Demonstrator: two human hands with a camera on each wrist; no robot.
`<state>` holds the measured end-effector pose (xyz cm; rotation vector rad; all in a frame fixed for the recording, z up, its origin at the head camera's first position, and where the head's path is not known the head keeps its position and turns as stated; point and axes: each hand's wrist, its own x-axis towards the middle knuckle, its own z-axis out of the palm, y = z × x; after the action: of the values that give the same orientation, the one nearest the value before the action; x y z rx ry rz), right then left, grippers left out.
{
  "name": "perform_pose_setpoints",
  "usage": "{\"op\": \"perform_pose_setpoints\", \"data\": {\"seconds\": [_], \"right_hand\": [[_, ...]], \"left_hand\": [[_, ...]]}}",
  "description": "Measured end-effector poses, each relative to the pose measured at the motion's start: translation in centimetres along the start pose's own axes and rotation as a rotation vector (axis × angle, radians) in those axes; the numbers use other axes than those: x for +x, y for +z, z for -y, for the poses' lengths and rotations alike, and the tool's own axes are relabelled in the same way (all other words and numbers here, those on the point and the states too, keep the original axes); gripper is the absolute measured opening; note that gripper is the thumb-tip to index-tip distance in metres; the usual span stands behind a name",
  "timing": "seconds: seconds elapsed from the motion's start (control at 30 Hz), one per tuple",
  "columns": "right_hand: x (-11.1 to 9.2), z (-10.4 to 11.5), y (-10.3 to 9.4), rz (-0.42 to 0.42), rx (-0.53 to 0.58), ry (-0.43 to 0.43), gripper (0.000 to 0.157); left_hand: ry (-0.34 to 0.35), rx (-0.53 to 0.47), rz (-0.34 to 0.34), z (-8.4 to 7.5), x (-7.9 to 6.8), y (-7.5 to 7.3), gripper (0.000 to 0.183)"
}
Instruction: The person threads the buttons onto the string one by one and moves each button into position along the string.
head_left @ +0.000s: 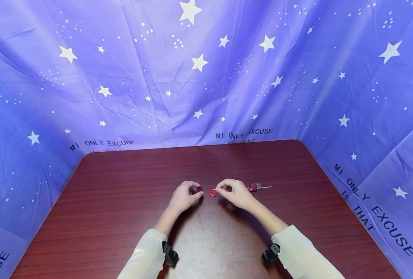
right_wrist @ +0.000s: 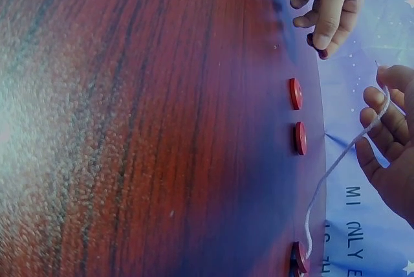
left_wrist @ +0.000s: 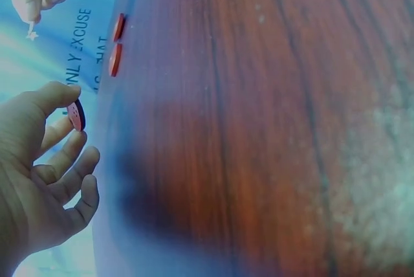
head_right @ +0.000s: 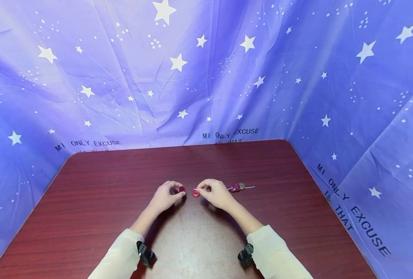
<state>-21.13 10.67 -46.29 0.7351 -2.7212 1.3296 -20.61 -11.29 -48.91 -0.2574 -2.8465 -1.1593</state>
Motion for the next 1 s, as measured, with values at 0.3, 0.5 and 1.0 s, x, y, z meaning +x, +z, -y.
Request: {"op": "perform_pose_setpoints", "data": {"seconds": [0.3,0.5,1.0], "right_hand": [[0.12,0.01,0.0,-0.01,0.011,-0.01,0.005],[0.29,0.23,-0.1,-0.013,0.019,-0.027,0.005],[0.45,0.66,-0.04,-0.006,0.01,-0.035,0.005]], "left_hand": [[0.036,-0.15,-0.032,0.39,-0.17,-0.39,0.02],[0.064,-0.318,-0.046,0.71,-0.25,-0.43,0.022],[0.045,-0.488,0.034,0.3,-0.49,-0.91,0.031]]}}
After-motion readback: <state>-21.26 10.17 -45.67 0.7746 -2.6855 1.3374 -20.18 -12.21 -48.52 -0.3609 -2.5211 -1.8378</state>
